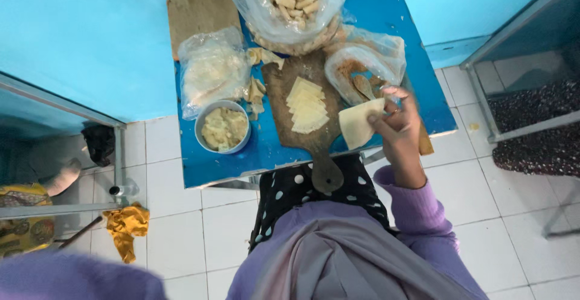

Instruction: The person sits at a small blue table and assembles snack pieces: they take flat dough sheets from a cutting board, fold and stack them by hand, and occasionally scoop filling from a bowl with a spoon onto the pieces. Folded pieces accumulate in a stack on the board next to bags of finished snack pieces.

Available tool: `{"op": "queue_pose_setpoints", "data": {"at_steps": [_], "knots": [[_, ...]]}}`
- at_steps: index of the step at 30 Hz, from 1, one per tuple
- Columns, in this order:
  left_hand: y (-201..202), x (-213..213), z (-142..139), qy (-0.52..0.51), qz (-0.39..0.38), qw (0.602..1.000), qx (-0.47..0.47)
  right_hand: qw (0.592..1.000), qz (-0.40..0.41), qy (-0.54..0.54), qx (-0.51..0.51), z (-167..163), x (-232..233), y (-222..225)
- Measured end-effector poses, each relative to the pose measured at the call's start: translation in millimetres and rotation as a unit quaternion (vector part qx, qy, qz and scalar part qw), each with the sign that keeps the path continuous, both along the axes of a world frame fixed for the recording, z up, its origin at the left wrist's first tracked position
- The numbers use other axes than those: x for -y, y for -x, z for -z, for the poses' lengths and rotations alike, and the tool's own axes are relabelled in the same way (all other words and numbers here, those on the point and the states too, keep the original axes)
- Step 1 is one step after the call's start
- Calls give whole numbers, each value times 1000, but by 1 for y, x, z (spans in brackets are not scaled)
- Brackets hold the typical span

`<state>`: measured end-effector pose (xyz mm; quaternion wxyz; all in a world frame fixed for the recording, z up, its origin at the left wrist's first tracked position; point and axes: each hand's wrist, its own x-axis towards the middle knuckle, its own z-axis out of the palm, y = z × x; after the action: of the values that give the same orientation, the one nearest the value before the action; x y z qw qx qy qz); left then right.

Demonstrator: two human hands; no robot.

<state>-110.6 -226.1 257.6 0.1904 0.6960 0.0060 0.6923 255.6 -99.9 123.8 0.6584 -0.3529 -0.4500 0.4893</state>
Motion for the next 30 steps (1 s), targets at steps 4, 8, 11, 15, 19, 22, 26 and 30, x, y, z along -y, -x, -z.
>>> {"op": "queue_pose_setpoints", "data": {"at_steps": [4,8,11,15,19,22,26,30], "knots": [[-17,-17,2,-14,9,1000,0,998,16,-38,37,12,-3,16],[-6,-28,-6,-15,17,1000,-6,997,-11,-75,6,20,-15,30],[-25,-37,18,21,30,999,-14,997,33,-67,37,27,-12,41],[-96,-65,90,267,-15,961,-72,944,179,-191,201,41,-7,63],[-156,-116,167,475,37,878,30,868,211,-235,384,47,0,79],[-160,-124,203,521,57,846,100,902,122,-209,357,42,8,84],[-142,-121,222,526,-38,849,32,956,49,-143,251,36,8,84],[-137,-118,220,539,-71,839,-8,940,91,-154,291,41,6,84]]}}
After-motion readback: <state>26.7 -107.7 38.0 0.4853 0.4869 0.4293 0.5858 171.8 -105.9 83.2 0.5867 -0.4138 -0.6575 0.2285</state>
